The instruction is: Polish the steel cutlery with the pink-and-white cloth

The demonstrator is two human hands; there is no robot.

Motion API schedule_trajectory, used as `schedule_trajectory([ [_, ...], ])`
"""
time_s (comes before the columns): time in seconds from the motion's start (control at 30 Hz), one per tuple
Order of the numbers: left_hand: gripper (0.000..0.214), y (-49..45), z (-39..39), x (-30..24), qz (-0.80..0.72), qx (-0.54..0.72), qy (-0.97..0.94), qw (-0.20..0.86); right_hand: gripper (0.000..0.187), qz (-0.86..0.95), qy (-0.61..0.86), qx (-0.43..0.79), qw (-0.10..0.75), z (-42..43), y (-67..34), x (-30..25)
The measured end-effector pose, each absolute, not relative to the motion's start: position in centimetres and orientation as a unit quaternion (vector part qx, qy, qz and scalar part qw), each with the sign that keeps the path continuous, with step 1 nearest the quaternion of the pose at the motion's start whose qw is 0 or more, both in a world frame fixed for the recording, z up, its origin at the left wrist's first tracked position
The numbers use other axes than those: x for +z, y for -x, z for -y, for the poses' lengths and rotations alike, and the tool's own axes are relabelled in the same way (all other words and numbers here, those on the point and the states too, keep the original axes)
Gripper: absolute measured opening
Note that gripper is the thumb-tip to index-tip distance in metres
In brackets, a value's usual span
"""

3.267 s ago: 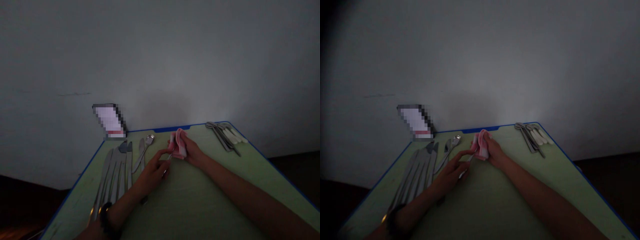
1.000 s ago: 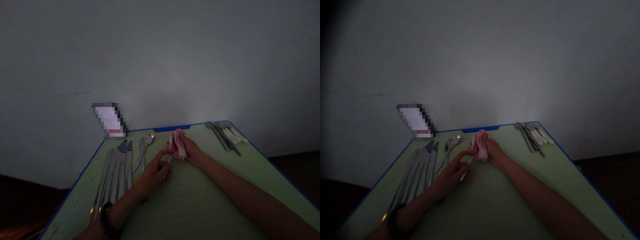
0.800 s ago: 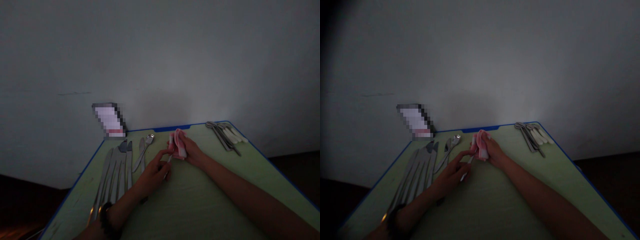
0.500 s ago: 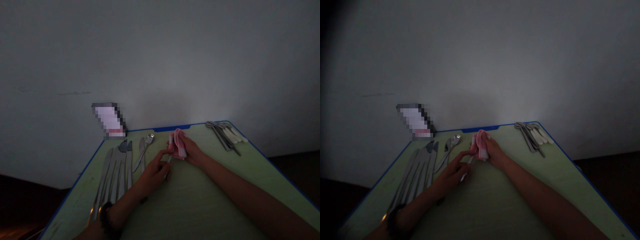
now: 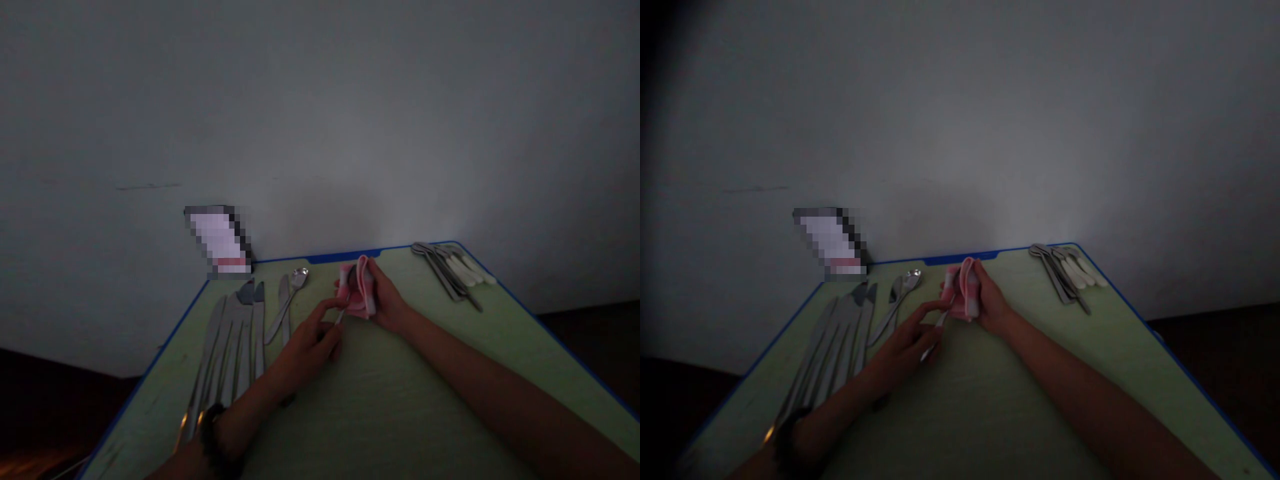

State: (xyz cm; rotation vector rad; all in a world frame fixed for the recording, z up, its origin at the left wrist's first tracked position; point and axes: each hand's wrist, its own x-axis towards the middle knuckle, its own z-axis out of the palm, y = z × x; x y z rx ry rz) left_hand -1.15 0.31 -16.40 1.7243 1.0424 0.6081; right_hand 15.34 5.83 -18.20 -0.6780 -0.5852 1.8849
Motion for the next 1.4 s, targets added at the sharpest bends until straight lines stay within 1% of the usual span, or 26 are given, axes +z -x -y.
schedule_trajectory([
  [0.03,0.039,1.2,-0.3,-16.5,-0.433,0.251,-0.711,0.494,0.049,0.245,0.280,0.779,0.504,-5.8,-15.3,-18.2],
  [0.17,0.033,1.4,-0.3,-16.7,-0.439,0.247,-0.733,0.457,0.027,0.314,0.311,0.727,0.525,-5.5,-15.1,-18.6],
  [0.23,0.029,1.4,-0.2,-16.6,-0.436,0.239,-0.751,0.435,0.025,0.340,0.318,0.715,0.521,-5.4,-15.2,-18.7],
  [0.4,0.024,1.3,-0.2,-16.6,-0.412,0.216,-0.781,0.416,0.028,0.394,0.276,0.747,0.459,-5.2,-15.7,-18.8],
  [0.47,0.023,1.2,-0.2,-16.8,-0.405,0.208,-0.783,0.423,0.030,0.406,0.260,0.752,0.450,-5.1,-15.8,-18.7],
  [0.6,0.021,1.2,-0.2,-17.1,-0.404,0.205,-0.780,0.431,0.033,0.390,0.283,0.744,0.463,-5.1,-15.6,-18.6],
  [0.77,0.022,1.3,-0.3,-17.1,-0.422,0.197,-0.779,0.420,0.019,0.347,0.316,0.746,0.473,-5.4,-15.3,-18.5],
  [0.93,0.021,1.3,-0.5,-16.6,-0.405,0.239,-0.784,0.405,0.025,0.307,0.296,0.730,0.534,-5.7,-15.0,-18.6],
  [1.1,0.027,1.8,-0.4,-16.5,-0.386,0.208,-0.776,0.454,0.031,0.315,0.295,0.700,0.569,-5.6,-14.9,-18.8],
  [1.27,0.029,2.1,0.0,-16.8,-0.375,0.175,-0.779,0.471,0.032,0.406,0.318,0.666,0.539,-5.2,-14.8,-19.1],
  [1.4,0.028,1.8,0.0,-16.5,-0.357,0.169,-0.803,0.445,0.030,0.372,0.336,0.684,0.531,-4.7,-14.2,-19.2],
])
